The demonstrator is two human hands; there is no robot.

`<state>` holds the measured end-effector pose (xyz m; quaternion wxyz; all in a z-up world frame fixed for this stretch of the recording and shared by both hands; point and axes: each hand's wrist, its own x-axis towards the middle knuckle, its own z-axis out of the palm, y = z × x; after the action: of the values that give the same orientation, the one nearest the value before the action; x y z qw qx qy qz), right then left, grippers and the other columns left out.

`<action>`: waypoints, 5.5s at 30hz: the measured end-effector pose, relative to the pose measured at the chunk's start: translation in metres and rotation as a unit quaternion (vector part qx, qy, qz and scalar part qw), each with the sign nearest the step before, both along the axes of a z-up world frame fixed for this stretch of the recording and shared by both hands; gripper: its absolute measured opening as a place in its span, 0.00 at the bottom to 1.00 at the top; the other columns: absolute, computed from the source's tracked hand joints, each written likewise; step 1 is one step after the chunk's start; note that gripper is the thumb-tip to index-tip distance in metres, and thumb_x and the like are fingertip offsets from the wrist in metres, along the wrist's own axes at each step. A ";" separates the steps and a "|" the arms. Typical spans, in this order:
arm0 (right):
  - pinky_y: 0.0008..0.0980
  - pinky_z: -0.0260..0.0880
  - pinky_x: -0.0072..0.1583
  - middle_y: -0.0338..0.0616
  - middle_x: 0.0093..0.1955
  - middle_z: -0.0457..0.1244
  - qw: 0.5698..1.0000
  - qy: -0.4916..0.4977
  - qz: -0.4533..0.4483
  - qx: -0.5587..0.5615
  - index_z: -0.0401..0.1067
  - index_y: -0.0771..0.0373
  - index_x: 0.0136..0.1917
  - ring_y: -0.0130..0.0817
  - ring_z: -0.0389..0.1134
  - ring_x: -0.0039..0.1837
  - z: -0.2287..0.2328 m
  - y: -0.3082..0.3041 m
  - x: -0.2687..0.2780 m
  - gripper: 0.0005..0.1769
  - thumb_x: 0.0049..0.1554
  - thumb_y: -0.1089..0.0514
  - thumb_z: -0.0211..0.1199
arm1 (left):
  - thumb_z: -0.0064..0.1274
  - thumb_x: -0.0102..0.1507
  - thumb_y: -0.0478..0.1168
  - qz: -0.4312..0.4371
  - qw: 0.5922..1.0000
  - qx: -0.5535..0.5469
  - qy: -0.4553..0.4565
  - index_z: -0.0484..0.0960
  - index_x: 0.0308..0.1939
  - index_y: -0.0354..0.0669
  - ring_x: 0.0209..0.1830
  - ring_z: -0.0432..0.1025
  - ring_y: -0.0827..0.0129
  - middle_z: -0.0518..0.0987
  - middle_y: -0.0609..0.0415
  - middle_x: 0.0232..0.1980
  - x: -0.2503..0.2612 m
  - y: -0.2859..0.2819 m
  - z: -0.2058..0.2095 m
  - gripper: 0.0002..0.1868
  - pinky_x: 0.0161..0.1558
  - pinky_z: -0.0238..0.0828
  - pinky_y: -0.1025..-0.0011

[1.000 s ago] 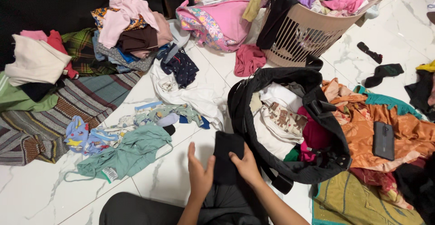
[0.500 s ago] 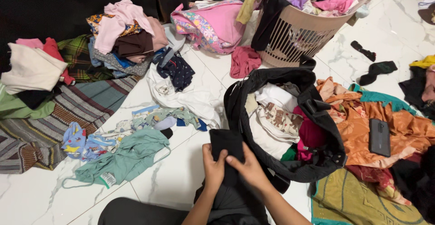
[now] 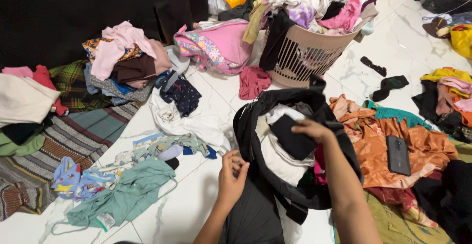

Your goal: The person sits on the floor and folds clothes one at a time, placing each folded item into an open black bag beside them. They briefly reach toward clothes near an open wardrobe, then continue folding and stowing garments, including a patterned cloth and light green items.

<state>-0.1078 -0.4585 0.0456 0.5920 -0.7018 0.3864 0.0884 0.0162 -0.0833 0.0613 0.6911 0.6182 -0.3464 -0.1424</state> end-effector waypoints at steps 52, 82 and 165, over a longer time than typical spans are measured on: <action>0.47 0.48 0.77 0.59 0.83 0.47 0.828 -0.350 0.025 -0.437 0.49 0.67 0.79 0.54 0.49 0.82 0.057 0.241 -0.015 0.38 0.59 0.63 0.57 | 0.52 0.62 0.38 0.192 0.761 0.547 -0.293 0.80 0.52 0.48 0.59 0.72 0.55 0.79 0.52 0.56 0.203 0.170 -0.201 0.14 0.60 0.69 0.58; 0.25 0.65 0.47 0.39 0.43 0.66 0.943 -0.280 0.154 -0.091 0.74 0.69 0.50 0.21 0.62 0.44 -0.025 0.292 0.156 0.21 0.67 0.46 0.59 | 0.54 0.52 0.31 0.118 0.943 0.237 -0.203 0.67 0.65 0.39 0.47 0.74 0.37 0.78 0.32 0.55 0.111 0.113 0.036 0.35 0.44 0.72 0.49; 0.53 0.66 0.49 0.51 0.49 0.62 0.784 -0.286 0.224 -0.503 0.62 0.61 0.51 0.56 0.67 0.50 0.158 0.237 0.236 0.15 0.51 0.70 0.57 | 0.54 0.55 0.34 0.211 0.838 0.463 -0.196 0.79 0.48 0.41 0.46 0.76 0.38 0.82 0.33 0.43 0.232 0.182 0.119 0.16 0.50 0.71 0.48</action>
<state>0.1277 -0.2215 0.2040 0.2017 -0.9599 0.0210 -0.1936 0.2479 0.0984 0.1807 0.2552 0.9393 -0.2291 -0.0123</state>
